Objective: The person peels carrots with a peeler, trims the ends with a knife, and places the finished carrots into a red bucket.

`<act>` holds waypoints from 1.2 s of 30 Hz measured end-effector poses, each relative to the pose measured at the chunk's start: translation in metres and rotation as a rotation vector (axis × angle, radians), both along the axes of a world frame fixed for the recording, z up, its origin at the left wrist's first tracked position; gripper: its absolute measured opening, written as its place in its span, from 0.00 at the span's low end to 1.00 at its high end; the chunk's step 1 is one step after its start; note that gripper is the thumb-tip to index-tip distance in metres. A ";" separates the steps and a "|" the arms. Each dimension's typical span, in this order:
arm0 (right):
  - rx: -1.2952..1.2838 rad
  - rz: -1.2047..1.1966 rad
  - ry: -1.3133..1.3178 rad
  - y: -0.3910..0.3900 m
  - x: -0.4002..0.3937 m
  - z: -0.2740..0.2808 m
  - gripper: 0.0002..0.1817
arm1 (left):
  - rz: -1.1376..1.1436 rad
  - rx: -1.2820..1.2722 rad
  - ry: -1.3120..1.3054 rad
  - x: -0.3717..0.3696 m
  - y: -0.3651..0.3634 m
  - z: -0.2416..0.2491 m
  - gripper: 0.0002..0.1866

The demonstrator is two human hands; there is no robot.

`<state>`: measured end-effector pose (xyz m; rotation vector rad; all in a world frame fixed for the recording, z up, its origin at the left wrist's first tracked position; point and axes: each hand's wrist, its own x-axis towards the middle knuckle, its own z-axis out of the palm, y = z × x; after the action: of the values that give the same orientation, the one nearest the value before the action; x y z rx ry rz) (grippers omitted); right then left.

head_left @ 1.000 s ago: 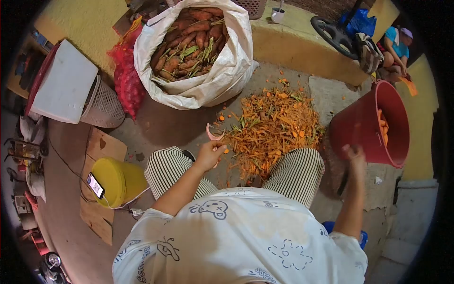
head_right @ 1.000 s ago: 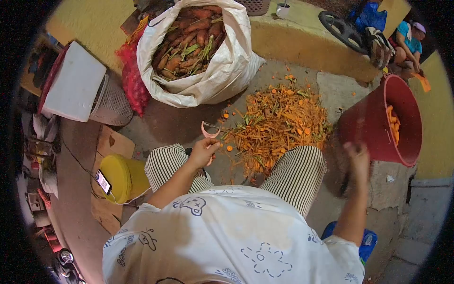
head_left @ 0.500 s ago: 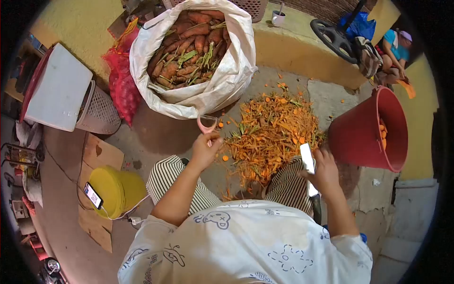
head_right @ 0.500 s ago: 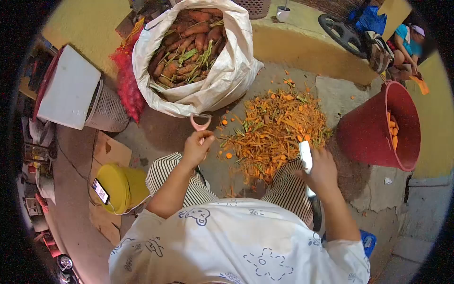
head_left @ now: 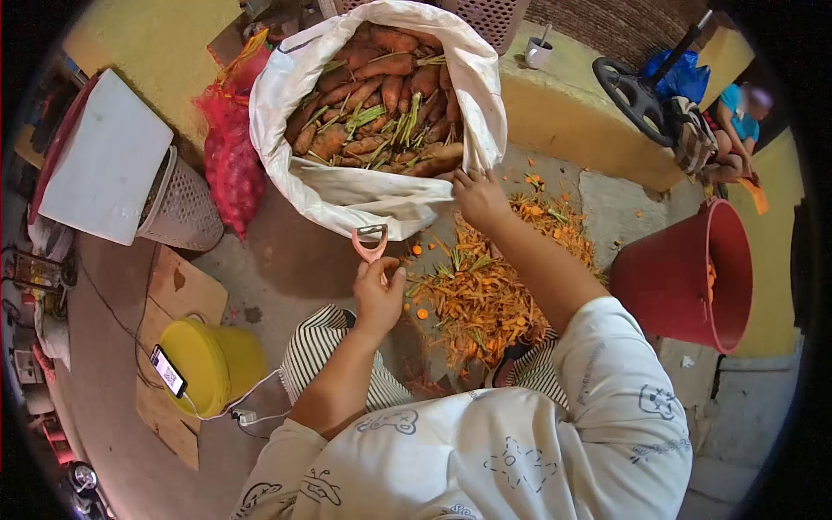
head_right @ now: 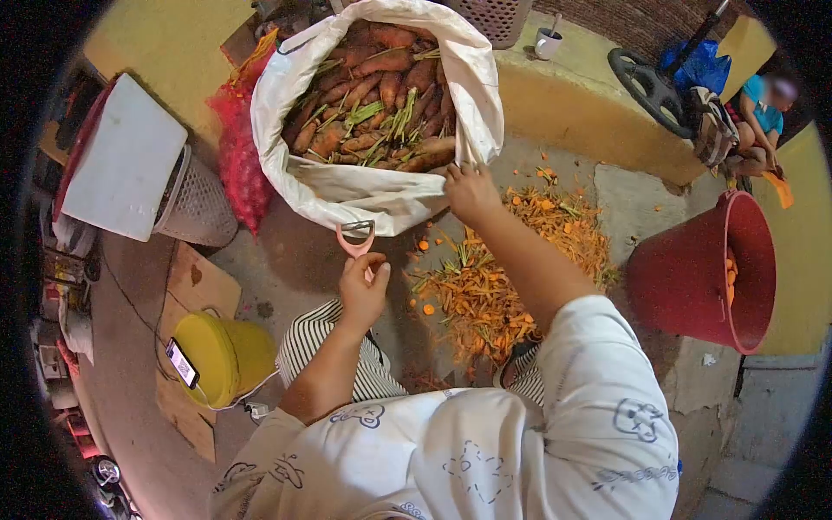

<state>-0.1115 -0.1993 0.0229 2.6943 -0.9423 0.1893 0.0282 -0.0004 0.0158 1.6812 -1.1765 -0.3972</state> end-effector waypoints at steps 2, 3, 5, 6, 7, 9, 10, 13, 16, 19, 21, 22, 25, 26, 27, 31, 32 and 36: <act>0.097 -0.060 0.100 0.001 -0.005 0.007 0.16 | -0.024 -0.035 -0.066 -0.002 -0.001 0.000 0.12; 0.148 -0.094 0.147 0.007 -0.007 0.019 0.15 | -0.039 0.002 0.009 -0.005 -0.001 -0.007 0.12; 0.113 -0.065 0.080 0.024 -0.003 0.035 0.15 | -0.068 0.065 0.143 -0.007 -0.005 -0.022 0.12; 0.095 -0.047 0.047 0.035 -0.002 0.042 0.15 | -0.107 0.121 0.209 -0.009 -0.006 -0.013 0.13; 0.194 0.066 -0.110 0.050 -0.004 0.046 0.14 | -0.146 0.179 0.277 -0.014 -0.006 0.005 0.13; 0.385 0.209 -0.208 0.088 -0.016 0.059 0.14 | -0.268 0.248 0.171 -0.014 -0.012 -0.001 0.11; 0.477 0.237 -0.149 0.102 -0.021 0.065 0.13 | -0.347 0.324 0.191 -0.020 -0.016 0.020 0.11; 0.531 0.227 -0.156 0.102 -0.044 0.055 0.13 | -0.574 0.558 0.436 -0.038 -0.034 0.065 0.11; 0.485 0.118 -0.184 0.086 -0.075 0.039 0.14 | -0.756 0.453 0.229 -0.032 -0.085 0.049 0.18; 0.658 -0.042 -0.351 0.079 -0.106 0.045 0.11 | -0.304 0.448 -0.155 -0.011 -0.161 0.072 0.21; 0.783 -0.099 -0.500 0.082 -0.122 0.057 0.08 | 0.074 0.225 -0.499 0.013 -0.214 0.046 0.21; 0.833 -0.131 -0.520 0.085 -0.129 0.061 0.08 | 0.236 0.145 -0.602 0.022 -0.232 0.033 0.21; 0.965 -0.222 -0.542 0.093 -0.146 0.075 0.09 | 0.151 0.361 -0.783 0.039 -0.250 0.015 0.18; 1.016 -0.261 -0.580 0.096 -0.152 0.076 0.09 | 0.071 0.364 -0.747 0.044 -0.255 0.012 0.17; 1.068 -0.296 -0.617 0.098 -0.157 0.075 0.08 | -0.006 0.369 -0.710 0.049 -0.259 0.013 0.17; 1.090 -0.291 -0.849 0.110 -0.169 0.074 0.07 | -0.151 0.298 -0.530 0.054 -0.229 0.054 0.18; 1.106 -0.321 -0.872 0.112 -0.173 0.076 0.07 | -0.233 0.349 -0.486 0.055 -0.204 0.070 0.18; 1.306 -0.431 -0.878 0.116 -0.189 0.081 0.17 | -0.420 0.740 -0.521 0.064 -0.128 0.114 0.23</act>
<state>-0.3001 -0.0838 0.1039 3.3175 -2.6038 1.0134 0.0925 -0.1282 0.1293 2.2443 -1.9461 -0.7482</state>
